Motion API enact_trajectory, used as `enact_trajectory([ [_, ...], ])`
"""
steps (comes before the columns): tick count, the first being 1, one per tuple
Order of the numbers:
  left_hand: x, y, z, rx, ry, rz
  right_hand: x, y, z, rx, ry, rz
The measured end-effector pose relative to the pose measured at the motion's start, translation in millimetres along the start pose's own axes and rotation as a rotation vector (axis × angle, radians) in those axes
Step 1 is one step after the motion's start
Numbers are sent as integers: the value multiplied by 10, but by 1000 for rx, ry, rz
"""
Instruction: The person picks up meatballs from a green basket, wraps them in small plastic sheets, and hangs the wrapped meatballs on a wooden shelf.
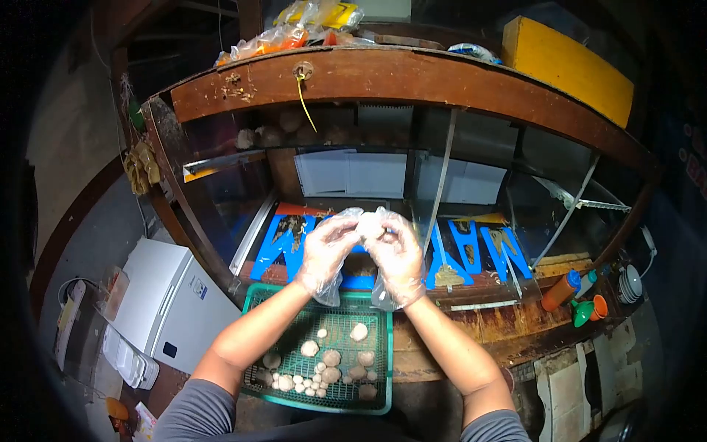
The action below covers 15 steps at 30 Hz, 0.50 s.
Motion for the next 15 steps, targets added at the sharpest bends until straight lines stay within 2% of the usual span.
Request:
enact_trajectory([
  [1,136,-7,-22,-73,-8,23,109,65,-71,-39,9,-15],
  [2,245,43,-56,116,-3,87,218,150,-127,27,14,-35],
  [4,498,-42,-123,123,-15,146,421,168,-195,-173,49,-166],
  [7,752,-139,-160,123,-25,222,604,215,-305,-321,69,-201],
  [12,1000,-301,-199,175,-11,290,847,388,-409,-421,102,-249],
  [15,1241,-458,-238,84,-24,225,1007,450,-446,-495,154,-213],
])
Point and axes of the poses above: each hand's wrist, its own x-axis towards the middle knuckle, its own z-axis out of the palm, y = z × x, the point moved 5 cm from there along x, towards the middle knuckle, and after that the axes turned 15 degrees about -y, right-handed, at the moved point
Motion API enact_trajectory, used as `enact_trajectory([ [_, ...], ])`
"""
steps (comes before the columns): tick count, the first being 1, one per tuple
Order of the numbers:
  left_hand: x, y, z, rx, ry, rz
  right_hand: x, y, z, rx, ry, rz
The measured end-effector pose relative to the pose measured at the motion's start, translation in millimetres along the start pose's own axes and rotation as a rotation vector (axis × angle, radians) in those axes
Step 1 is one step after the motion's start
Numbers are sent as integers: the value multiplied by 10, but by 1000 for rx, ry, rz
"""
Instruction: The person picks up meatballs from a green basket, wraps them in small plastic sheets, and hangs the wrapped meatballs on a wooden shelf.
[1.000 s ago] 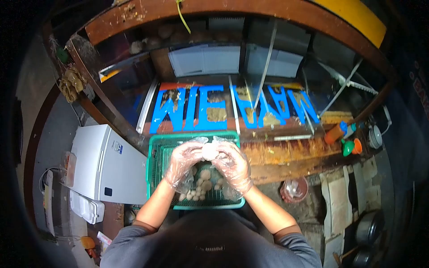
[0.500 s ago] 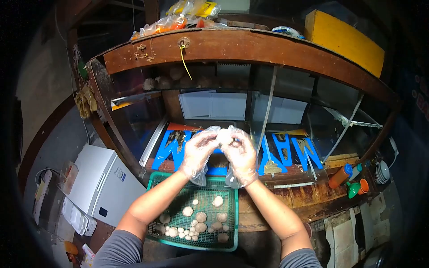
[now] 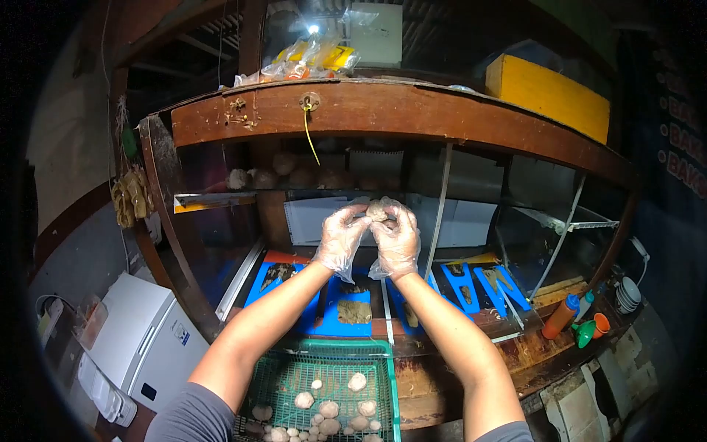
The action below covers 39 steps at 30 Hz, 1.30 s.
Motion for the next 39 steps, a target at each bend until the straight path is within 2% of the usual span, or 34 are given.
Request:
enact_trajectory([
  [1,69,-15,-14,78,21,-8,59,31,1,-43,12,27],
  [2,122,-37,-22,154,44,-20,125,123,-3,8,51,-63],
  [5,302,-154,11,81,43,-24,272,196,-57,-148,108,-51],
  [7,408,-193,19,160,77,28,392,248,-94,-142,135,-69],
  [10,573,-198,48,169,85,90,513,202,-129,-116,118,12],
  [14,655,23,107,297,49,0,633,365,-190,-191,179,-37],
  [15,661,94,128,328,16,-51,674,443,-201,-176,149,-34],
  [16,735,-96,108,330,20,-46,703,461,-207,-161,117,-30],
  [17,836,-357,93,231,-5,28,713,472,-227,-160,115,-36],
  [19,895,-397,71,135,-27,109,727,398,-219,-273,71,-115],
  [23,869,-354,52,332,-15,91,710,466,-176,-350,-7,24],
  [26,930,-524,52,397,-25,71,643,325,-166,-350,58,-53],
  [28,935,-407,96,388,-24,73,739,469,-156,-200,-80,-6],
  [29,921,-367,135,367,-23,55,751,515,-197,-201,-80,-6],
  [31,942,-278,196,350,-22,41,771,394,-201,-366,-141,-44],
  [33,1006,-267,237,631,-103,-38,792,332,-224,-312,-183,-75],
  [34,1031,-326,227,617,-180,31,767,321,-210,-259,-223,-94],
  [35,1018,-394,206,621,-181,28,740,382,-198,-254,-222,-94],
  [37,957,-327,252,476,-212,66,676,549,-274,-402,-61,-2],
  [39,925,-322,297,582,-174,6,580,573,-329,-421,-69,17],
])
Point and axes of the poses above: each hand's wrist, its own x-axis towards the middle knuckle, its own z-axis out of the palm, y = z × x, the point moved 5 cm from there along x, towards the middle knuckle, and after that the axes turned 15 degrees about -y, right-handed, at the moved point
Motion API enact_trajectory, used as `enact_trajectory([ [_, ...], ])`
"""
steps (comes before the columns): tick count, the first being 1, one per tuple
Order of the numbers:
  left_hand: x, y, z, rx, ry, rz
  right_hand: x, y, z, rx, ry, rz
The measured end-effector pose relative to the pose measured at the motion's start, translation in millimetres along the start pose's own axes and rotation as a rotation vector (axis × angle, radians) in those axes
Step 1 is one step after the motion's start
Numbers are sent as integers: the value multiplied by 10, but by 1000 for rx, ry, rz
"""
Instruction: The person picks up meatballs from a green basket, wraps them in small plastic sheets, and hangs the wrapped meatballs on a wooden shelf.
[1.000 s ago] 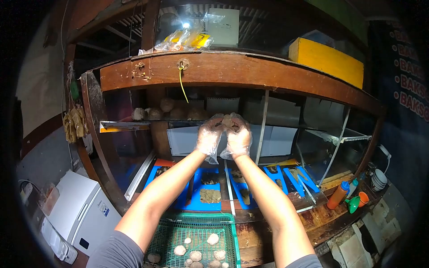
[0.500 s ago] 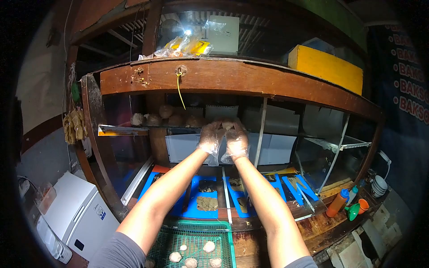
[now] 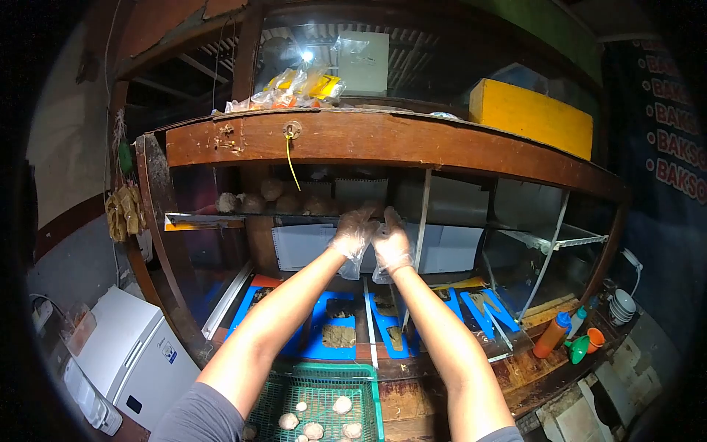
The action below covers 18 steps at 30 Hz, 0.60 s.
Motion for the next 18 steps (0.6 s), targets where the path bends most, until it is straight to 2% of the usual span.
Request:
enact_trajectory([
  [2,-53,-20,13,104,20,-79,-113,-92,-70,-14,-15,15],
  [4,-231,17,8,-18,46,138,-263,-316,-146,-70,-82,-28],
  [5,-345,46,-18,-19,46,133,-368,-405,-182,-51,-161,42],
  [6,-504,223,-103,-155,-35,70,-478,-472,-195,-31,-239,112],
  [7,-641,303,-145,-292,-115,5,-587,-527,-189,42,-235,8],
  [8,-753,258,-155,-302,-151,-5,-707,-542,-167,170,-235,-71],
  [10,-1039,325,-249,-208,-90,92,-965,-850,-258,181,-318,-63],
  [12,-1392,510,-368,-265,-128,85,-1239,-1074,-343,130,-394,-75],
  [13,-1582,514,-376,-359,-178,40,-1371,-1250,-431,-13,-401,-152],
  [14,-1777,695,-471,-427,-212,-9,-1498,-1423,-504,-24,-422,-121],
  [18,-2414,1038,-756,-207,-277,-40,-1932,-1780,-604,-60,-507,-71],
])
Point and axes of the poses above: each hand's wrist, its own x-axis towards the middle knuckle, its own z-axis out of the palm, y = z × x, the point moved 5 cm from there along x, towards the middle knuckle, and after that the axes turned 15 degrees about -y, right-handed, at the moved point
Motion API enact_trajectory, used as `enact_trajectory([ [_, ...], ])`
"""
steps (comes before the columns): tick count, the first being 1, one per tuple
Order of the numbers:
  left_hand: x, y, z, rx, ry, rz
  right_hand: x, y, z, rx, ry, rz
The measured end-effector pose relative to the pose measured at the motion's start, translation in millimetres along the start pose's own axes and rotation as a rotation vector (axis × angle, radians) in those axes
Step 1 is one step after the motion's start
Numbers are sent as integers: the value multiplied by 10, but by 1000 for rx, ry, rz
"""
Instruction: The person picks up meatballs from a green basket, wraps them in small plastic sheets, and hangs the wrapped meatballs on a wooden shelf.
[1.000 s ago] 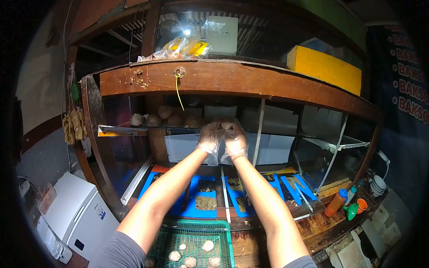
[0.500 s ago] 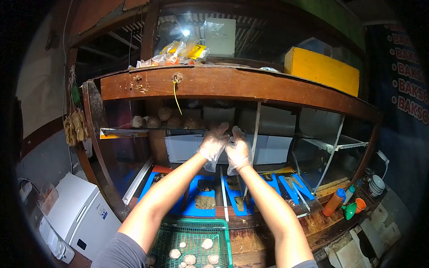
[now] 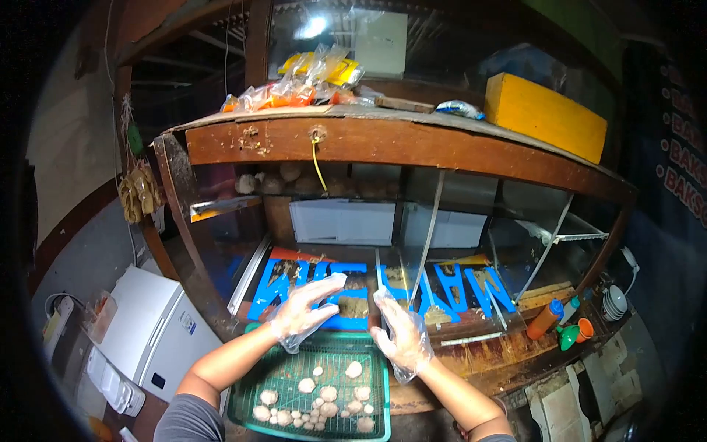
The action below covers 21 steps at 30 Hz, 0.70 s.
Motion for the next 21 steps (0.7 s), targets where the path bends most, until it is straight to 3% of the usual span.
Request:
enact_trajectory([
  [4,-642,12,19,-23,-23,-110,-274,-279,148,-31,-169,122],
  [6,-950,114,-4,32,50,-167,-406,-345,264,2,-154,129],
  [10,-1395,151,33,-12,97,-281,-532,-497,451,44,-330,227],
  [12,-1537,104,118,-73,99,-274,-543,-534,550,58,-289,178],
  [17,-1841,-14,438,-85,-71,-415,-625,-529,865,130,-364,285],
  [21,-2026,-100,560,-124,-92,-486,-741,-546,1188,113,-461,396],
])
Point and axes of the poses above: each hand's wrist, its own x-axis towards the middle knuckle, its own z-axis out of the palm, y = z × x, the point moved 5 cm from there along x, towards the middle knuckle, and after that the axes turned 15 degrees about -y, right-handed, at the moved point
